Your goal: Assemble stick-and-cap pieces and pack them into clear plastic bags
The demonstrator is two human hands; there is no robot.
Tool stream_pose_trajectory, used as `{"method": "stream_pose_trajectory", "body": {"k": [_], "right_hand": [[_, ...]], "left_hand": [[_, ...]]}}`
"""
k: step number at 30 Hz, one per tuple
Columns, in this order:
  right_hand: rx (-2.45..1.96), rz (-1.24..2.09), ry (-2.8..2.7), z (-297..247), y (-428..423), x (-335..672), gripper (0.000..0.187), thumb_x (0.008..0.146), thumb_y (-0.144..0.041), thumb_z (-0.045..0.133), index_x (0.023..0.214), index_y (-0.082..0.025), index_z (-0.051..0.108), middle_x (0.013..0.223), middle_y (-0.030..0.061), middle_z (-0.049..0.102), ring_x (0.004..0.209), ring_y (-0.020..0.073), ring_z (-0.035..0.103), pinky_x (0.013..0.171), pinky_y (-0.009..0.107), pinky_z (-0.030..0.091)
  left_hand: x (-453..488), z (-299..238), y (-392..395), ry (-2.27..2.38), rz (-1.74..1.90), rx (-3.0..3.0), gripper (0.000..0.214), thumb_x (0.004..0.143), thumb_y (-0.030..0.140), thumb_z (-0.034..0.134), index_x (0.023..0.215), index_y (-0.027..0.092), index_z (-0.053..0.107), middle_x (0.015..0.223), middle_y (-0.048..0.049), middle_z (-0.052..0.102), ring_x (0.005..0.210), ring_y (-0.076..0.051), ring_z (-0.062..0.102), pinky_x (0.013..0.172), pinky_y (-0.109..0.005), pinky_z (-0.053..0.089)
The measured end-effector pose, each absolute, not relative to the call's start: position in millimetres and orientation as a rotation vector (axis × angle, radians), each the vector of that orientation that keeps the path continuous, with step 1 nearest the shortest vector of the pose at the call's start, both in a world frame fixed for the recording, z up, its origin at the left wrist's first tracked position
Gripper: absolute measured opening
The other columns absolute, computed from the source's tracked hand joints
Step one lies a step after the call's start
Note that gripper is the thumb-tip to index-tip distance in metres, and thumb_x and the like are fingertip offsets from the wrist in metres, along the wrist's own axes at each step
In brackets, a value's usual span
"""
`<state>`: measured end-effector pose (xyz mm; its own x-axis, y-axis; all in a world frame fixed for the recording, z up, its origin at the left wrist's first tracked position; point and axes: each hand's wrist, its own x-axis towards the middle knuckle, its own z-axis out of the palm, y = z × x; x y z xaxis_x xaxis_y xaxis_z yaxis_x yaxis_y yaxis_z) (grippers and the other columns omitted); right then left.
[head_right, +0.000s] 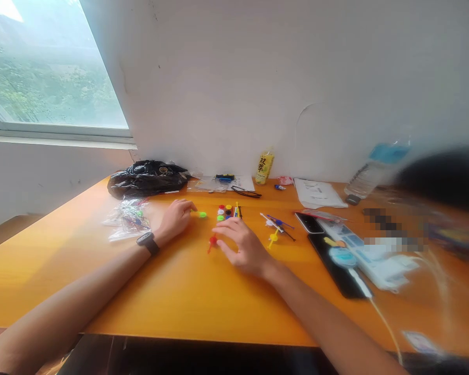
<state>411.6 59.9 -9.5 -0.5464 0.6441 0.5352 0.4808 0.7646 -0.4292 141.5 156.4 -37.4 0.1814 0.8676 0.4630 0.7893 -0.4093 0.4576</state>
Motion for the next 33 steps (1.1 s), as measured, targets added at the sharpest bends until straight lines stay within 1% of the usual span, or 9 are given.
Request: {"method": "stream_pose_trajectory", "body": {"k": [3,5,8,10,14,18,21,26,33], "right_hand": [[-0.806,0.322,-2.415,-13,59,412,0.038,0.103,-0.02,0.058,0.139,-0.027,0.066,0.149,0.0073,0.062,0.147,0.0306,0.043,0.121,0.053,0.041],[-0.795,0.338,-2.481,-16,58,412,0.037,0.102,-0.019,0.059,0.137,-0.026,0.067,0.148,0.0076,0.063,0.147,0.0303,0.044,0.12,0.051,0.042],[-0.775,0.336,-2.494,-16,57,410,0.028,0.1,-0.015,0.059,0.123,-0.024,0.071,0.131,0.0089,0.071,0.128,0.0263,0.059,0.112,0.043,0.047],[-0.814,0.309,-2.505,-14,57,411,0.019,0.098,-0.013,0.058,0.107,-0.022,0.071,0.115,0.0077,0.074,0.108,0.0231,0.065,0.099,0.037,0.051],[-1.04,0.196,-2.559,-8,57,416,0.013,0.089,-0.011,0.06,0.08,-0.021,0.062,0.083,0.002,0.066,0.07,0.0159,0.057,0.066,0.029,0.041],[-1.319,0.011,-2.587,-2,58,420,0.023,0.088,-0.017,0.06,0.066,-0.019,0.057,0.072,0.0019,0.063,0.059,0.0137,0.05,0.059,0.032,0.026],[-1.596,-0.163,-2.573,2,61,423,0.032,0.096,-0.024,0.054,0.066,-0.018,0.064,0.076,0.0073,0.07,0.063,0.0176,0.059,0.06,0.034,0.024],[-1.91,-0.375,-2.53,5,68,434,0.032,0.101,-0.024,0.051,0.083,-0.013,0.076,0.09,0.0148,0.076,0.083,0.0285,0.071,0.066,0.035,0.036],[-2.022,-0.461,-2.366,0,71,441,0.031,0.104,-0.031,0.055,0.099,-0.01,0.077,0.116,0.0204,0.074,0.112,0.0341,0.066,0.078,0.037,0.046]], "left_hand": [[144,-34,153,1.587,1.005,2.344,0.031,0.086,0.007,0.046,0.072,0.02,0.071,0.087,-0.0072,0.071,0.087,-0.024,0.06,0.081,-0.035,0.046],[146,-33,151,1.55,0.991,2.363,0.03,0.084,0.007,0.047,0.065,0.02,0.067,0.083,-0.007,0.069,0.082,-0.023,0.059,0.08,-0.035,0.046],[148,-33,151,1.51,0.991,2.375,0.028,0.082,0.006,0.048,0.065,0.019,0.064,0.081,-0.0063,0.069,0.08,-0.022,0.059,0.08,-0.035,0.046],[148,-35,151,1.479,0.974,2.377,0.027,0.081,0.005,0.047,0.068,0.019,0.065,0.083,-0.0061,0.07,0.082,-0.022,0.061,0.079,-0.033,0.047],[148,-38,151,1.423,1.009,2.327,0.027,0.09,0.009,0.047,0.096,0.018,0.072,0.094,-0.0065,0.073,0.087,-0.021,0.066,0.08,-0.031,0.051],[151,-39,147,1.339,0.978,2.384,0.033,0.099,0.031,0.057,0.128,0.019,0.068,0.107,-0.0081,0.071,0.091,-0.022,0.069,0.082,-0.032,0.053],[153,-38,144,1.298,0.909,2.478,0.032,0.098,0.038,0.062,0.124,0.021,0.073,0.107,-0.0087,0.069,0.09,-0.022,0.069,0.081,-0.032,0.054],[154,-38,145,1.277,0.923,2.486,0.022,0.101,0.03,0.058,0.109,0.02,0.076,0.102,-0.0084,0.067,0.088,-0.021,0.068,0.081,-0.031,0.053],[158,-38,141,1.269,0.904,2.546,0.022,0.102,0.029,0.057,0.109,0.021,0.075,0.1,-0.0073,0.066,0.084,-0.02,0.066,0.077,-0.03,0.051]]}}
